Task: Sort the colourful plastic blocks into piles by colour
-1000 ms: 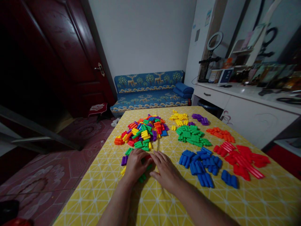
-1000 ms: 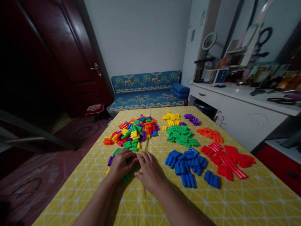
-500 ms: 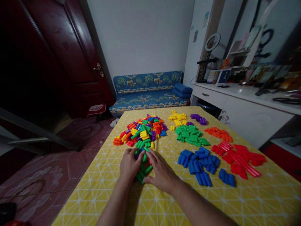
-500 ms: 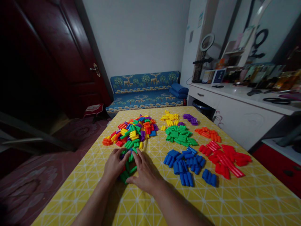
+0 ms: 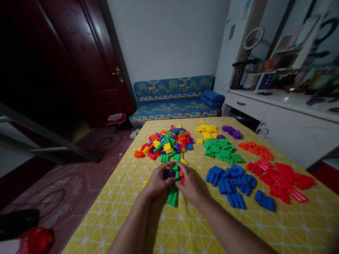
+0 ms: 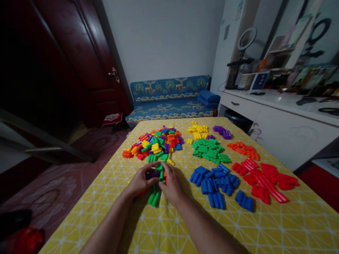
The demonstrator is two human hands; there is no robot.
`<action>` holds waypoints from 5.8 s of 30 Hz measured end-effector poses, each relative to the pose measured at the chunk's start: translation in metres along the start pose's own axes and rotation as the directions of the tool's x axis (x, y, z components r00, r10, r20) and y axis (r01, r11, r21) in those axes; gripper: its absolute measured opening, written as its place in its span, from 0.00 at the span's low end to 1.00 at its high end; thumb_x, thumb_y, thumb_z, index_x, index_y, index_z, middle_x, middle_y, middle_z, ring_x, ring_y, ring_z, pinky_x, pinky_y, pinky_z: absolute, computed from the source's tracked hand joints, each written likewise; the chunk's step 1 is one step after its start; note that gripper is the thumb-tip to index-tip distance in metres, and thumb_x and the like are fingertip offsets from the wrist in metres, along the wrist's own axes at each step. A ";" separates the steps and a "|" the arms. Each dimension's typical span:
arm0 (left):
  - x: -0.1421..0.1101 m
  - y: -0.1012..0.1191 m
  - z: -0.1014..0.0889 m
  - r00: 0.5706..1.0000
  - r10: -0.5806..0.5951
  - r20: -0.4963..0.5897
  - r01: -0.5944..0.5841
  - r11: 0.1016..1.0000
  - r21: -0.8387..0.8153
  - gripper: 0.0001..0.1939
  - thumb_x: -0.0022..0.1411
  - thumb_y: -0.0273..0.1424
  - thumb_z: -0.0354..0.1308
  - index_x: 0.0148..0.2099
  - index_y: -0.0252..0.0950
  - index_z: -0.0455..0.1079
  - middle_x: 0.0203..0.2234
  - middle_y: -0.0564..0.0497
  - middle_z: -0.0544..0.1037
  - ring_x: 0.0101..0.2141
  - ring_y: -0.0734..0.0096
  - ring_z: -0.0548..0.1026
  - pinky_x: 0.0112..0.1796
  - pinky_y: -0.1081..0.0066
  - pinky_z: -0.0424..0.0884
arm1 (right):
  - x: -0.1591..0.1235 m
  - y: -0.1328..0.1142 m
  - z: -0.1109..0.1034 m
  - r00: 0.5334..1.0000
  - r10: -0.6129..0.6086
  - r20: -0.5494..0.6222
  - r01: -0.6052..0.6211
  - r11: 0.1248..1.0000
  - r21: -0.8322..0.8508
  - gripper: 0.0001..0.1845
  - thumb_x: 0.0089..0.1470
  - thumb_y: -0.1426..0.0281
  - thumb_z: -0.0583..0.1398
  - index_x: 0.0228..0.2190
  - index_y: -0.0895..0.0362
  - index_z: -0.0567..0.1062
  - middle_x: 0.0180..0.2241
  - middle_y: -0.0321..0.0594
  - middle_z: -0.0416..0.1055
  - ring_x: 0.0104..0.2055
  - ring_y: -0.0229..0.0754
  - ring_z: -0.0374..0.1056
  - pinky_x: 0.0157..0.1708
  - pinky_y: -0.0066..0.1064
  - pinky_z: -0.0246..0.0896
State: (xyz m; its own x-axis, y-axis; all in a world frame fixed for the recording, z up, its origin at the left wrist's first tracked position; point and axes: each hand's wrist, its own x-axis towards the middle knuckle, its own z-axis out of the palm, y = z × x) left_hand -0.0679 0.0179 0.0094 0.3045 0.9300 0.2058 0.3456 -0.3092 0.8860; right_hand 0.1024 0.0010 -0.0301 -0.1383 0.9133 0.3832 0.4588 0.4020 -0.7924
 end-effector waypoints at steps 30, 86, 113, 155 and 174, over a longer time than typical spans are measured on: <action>-0.003 0.014 0.006 0.997 -0.009 -0.077 -0.001 0.992 -0.129 0.17 0.60 0.43 0.61 0.40 0.33 0.77 0.33 0.46 0.81 0.35 0.64 0.78 0.36 0.70 0.73 | -0.003 -0.016 -0.015 1.000 -0.009 0.026 0.005 0.993 0.121 0.29 0.55 0.72 0.60 0.57 0.43 0.68 0.55 0.35 0.73 0.55 0.45 0.69 0.55 0.39 0.65; -0.007 0.018 -0.004 0.974 0.181 0.136 -0.226 0.822 0.522 0.15 0.57 0.40 0.64 0.45 0.40 0.77 0.38 0.47 0.81 0.41 0.58 0.75 0.46 0.62 0.65 | 0.021 -0.015 -0.076 0.993 -0.083 -0.085 0.031 0.874 -0.484 0.08 0.58 0.63 0.61 0.35 0.54 0.78 0.39 0.43 0.76 0.44 0.47 0.69 0.45 0.38 0.62; -0.004 0.013 0.008 0.982 0.183 -0.054 -0.168 0.964 0.208 0.08 0.62 0.33 0.61 0.42 0.38 0.77 0.34 0.51 0.81 0.37 0.67 0.78 0.40 0.70 0.70 | 0.011 -0.020 -0.041 0.992 0.105 0.063 -0.108 0.993 0.040 0.14 0.49 0.72 0.62 0.40 0.55 0.79 0.39 0.42 0.79 0.41 0.45 0.75 0.43 0.36 0.68; 0.009 -0.012 0.000 0.978 0.153 -0.143 -0.043 0.814 0.580 0.10 0.60 0.34 0.60 0.42 0.40 0.80 0.51 0.44 0.71 0.50 0.56 0.72 0.52 0.57 0.70 | 0.046 -0.006 -0.023 0.992 -0.106 0.067 0.122 0.940 -0.319 0.26 0.54 0.76 0.58 0.55 0.57 0.71 0.57 0.47 0.69 0.60 0.47 0.61 0.62 0.43 0.56; 0.010 -0.022 -0.002 0.977 0.175 -0.121 -0.081 0.833 0.548 0.25 0.59 0.32 0.60 0.59 0.39 0.68 0.54 0.43 0.74 0.53 0.54 0.72 0.53 0.54 0.70 | 0.063 -0.018 -0.005 0.978 -0.027 0.207 0.148 0.786 -0.600 0.29 0.53 0.76 0.56 0.57 0.54 0.67 0.65 0.47 0.54 0.65 0.52 0.47 0.59 0.47 0.53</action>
State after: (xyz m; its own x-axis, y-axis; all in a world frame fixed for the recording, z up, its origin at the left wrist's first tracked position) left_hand -0.0744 0.0347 -0.0069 0.2504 0.8787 0.4063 0.7493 -0.4417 0.4934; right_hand 0.0903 0.0514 0.0110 -0.3292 0.8961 0.2976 0.8670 0.4117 -0.2809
